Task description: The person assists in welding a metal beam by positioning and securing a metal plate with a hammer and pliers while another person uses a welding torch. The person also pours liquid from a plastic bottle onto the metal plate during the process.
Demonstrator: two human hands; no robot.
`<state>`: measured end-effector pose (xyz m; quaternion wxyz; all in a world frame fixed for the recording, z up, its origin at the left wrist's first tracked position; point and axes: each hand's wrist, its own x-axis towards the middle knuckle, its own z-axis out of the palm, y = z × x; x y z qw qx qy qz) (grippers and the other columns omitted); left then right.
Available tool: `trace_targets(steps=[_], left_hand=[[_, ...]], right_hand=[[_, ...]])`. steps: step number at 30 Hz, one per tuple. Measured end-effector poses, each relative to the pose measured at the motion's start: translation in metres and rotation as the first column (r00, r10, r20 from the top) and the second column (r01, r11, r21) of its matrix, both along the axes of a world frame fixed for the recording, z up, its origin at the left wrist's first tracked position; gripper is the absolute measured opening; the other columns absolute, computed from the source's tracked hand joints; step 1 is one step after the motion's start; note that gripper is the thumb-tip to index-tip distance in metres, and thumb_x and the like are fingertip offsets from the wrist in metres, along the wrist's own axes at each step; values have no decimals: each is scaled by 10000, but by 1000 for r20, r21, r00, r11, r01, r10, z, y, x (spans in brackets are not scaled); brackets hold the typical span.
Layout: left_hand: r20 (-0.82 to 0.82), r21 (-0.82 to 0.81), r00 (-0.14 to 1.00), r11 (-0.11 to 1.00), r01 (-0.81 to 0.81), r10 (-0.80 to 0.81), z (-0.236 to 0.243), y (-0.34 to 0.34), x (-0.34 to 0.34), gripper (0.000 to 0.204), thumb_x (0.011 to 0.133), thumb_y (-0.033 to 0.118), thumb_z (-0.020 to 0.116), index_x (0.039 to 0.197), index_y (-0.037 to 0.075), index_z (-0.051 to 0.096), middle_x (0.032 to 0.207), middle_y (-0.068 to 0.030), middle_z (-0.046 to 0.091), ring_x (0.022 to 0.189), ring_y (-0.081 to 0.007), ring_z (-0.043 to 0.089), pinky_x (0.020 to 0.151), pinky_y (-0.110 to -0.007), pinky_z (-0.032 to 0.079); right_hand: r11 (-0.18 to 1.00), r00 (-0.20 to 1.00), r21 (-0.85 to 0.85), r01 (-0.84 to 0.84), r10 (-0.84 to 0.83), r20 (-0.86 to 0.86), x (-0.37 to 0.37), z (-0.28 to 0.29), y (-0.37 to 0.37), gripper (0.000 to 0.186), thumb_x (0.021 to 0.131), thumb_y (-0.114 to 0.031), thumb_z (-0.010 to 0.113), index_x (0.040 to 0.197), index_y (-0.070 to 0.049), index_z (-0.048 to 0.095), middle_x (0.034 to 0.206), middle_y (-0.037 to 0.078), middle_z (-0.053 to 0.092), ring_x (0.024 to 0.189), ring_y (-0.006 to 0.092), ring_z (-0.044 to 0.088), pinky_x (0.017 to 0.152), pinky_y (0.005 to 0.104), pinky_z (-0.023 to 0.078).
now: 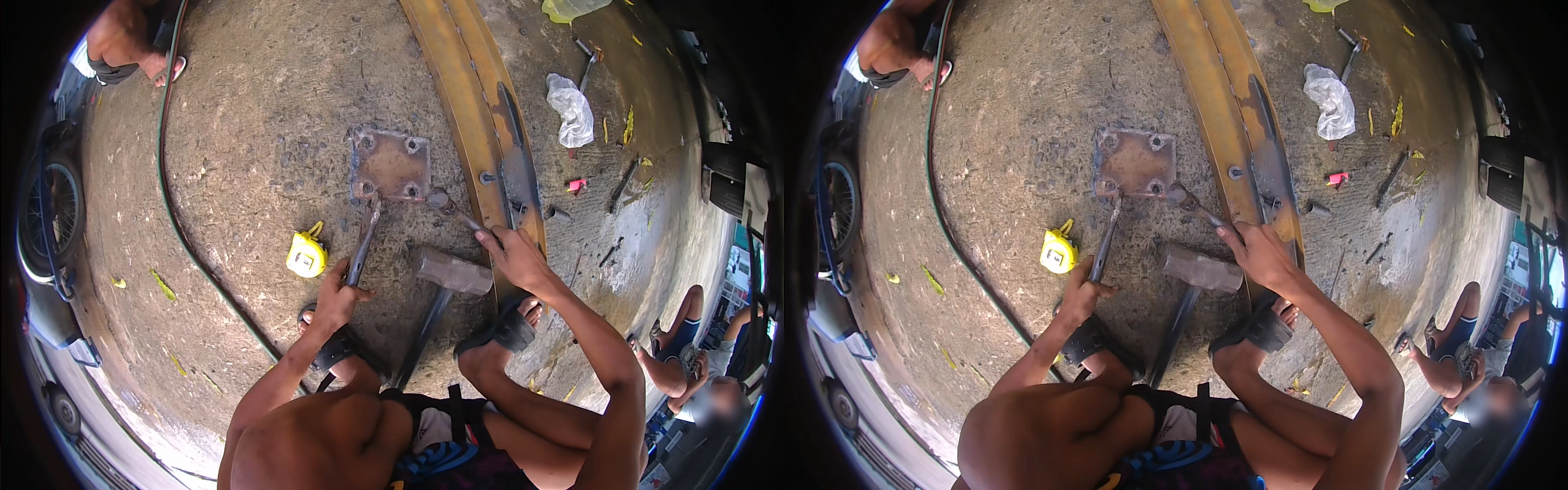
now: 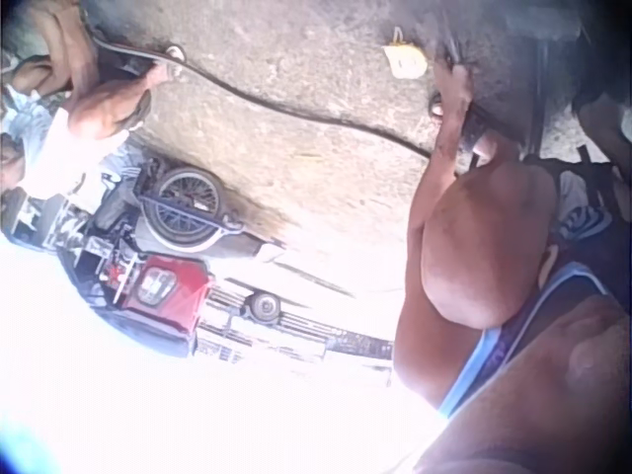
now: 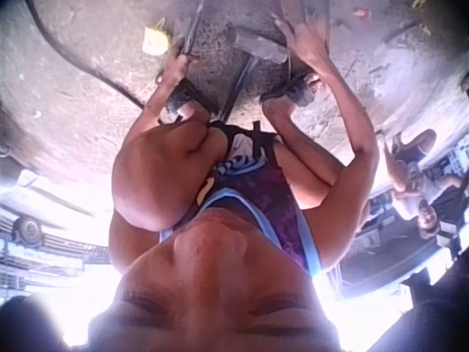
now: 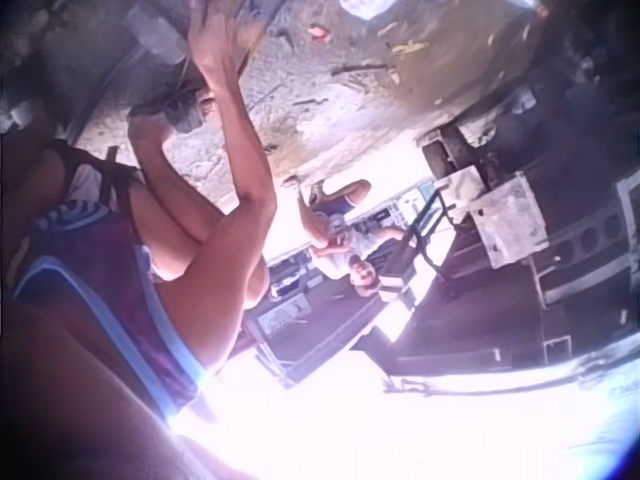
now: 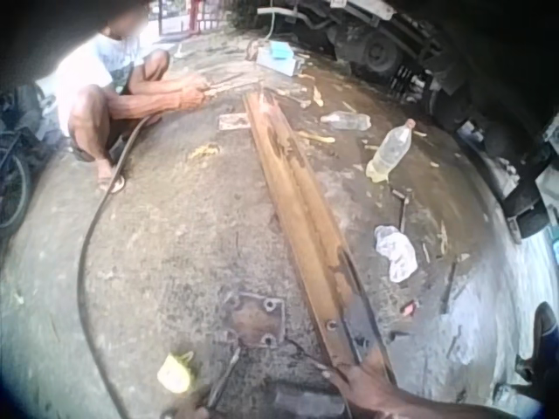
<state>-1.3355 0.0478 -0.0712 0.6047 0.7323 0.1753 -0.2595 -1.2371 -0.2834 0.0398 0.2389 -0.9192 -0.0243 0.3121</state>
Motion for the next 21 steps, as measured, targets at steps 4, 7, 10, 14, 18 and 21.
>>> trace_targets(steps=[4, 7, 10, 14, 18, 21], left_hand=[[-301, -217, 951, 966, -140, 70, -3, -2, 4, 431, 688, 113, 761, 1050, -37, 582, 783, -19, 522, 717, -153, 516, 642, -315, 420], [-121, -35, 989, 996, -84, 80, -7, -2, 3, 424, 707, 141, 765, 1039, -47, 579, 728, -37, 489, 696, -175, 481, 633, -352, 400], [-17, 150, 998, 987, -57, 60, 1, -14, 12, 391, 732, 158, 761, 1027, -34, 590, 710, -49, 479, 688, -175, 457, 634, -365, 400], [73, 176, 987, 973, -152, 141, -11, -33, 24, 438, 754, 196, 764, 1083, -22, 573, 713, -126, 546, 653, -291, 517, 671, -450, 429], [167, 383, 985, 923, -26, -41, -14, -35, 16, 469, 777, 160, 719, 1144, -28, 497, 840, -261, 603, 753, -449, 590, 734, -542, 453], [88, 474, 979, 872, 120, -183, -11, -30, 17, 475, 786, 111, 673, 1154, -45, 415, 956, -349, 611, 870, -537, 627, 796, -597, 479]], right_hand=[[984, 991, 119, 133, -133, -7, -17, 12, 5, 507, 1080, -411, 538, 887, 51, 616, 605, 228, 526, 532, 360, 522, 562, 470, 417], [945, 968, 257, 203, -234, 95, -10, 23, 19, 521, 1089, -428, 514, 899, 46, 622, 586, 185, 486, 522, 270, 484, 548, 438, 402], [916, 943, 319, 245, -301, 141, 0, 12, 21, 523, 1091, -440, 504, 938, 45, 630, 586, 168, 474, 530, 244, 457, 550, 416, 401], [875, 916, 361, 323, -385, 115, -5, -28, 33, 538, 1087, -463, 503, 967, 45, 631, 591, 168, 468, 546, 242, 428, 562, 403, 405], [934, 953, 208, 290, -302, 27, -6, -56, 48, 618, 1094, -503, 463, 863, 57, 584, 623, 105, 455, 595, 178, 437, 570, 404, 382], [929, 945, 183, 321, -327, 5, -2, -51, 44, 639, 1090, -523, 454, 849, 58, 570, 627, 138, 455, 595, 215, 434, 584, 417, 385]])
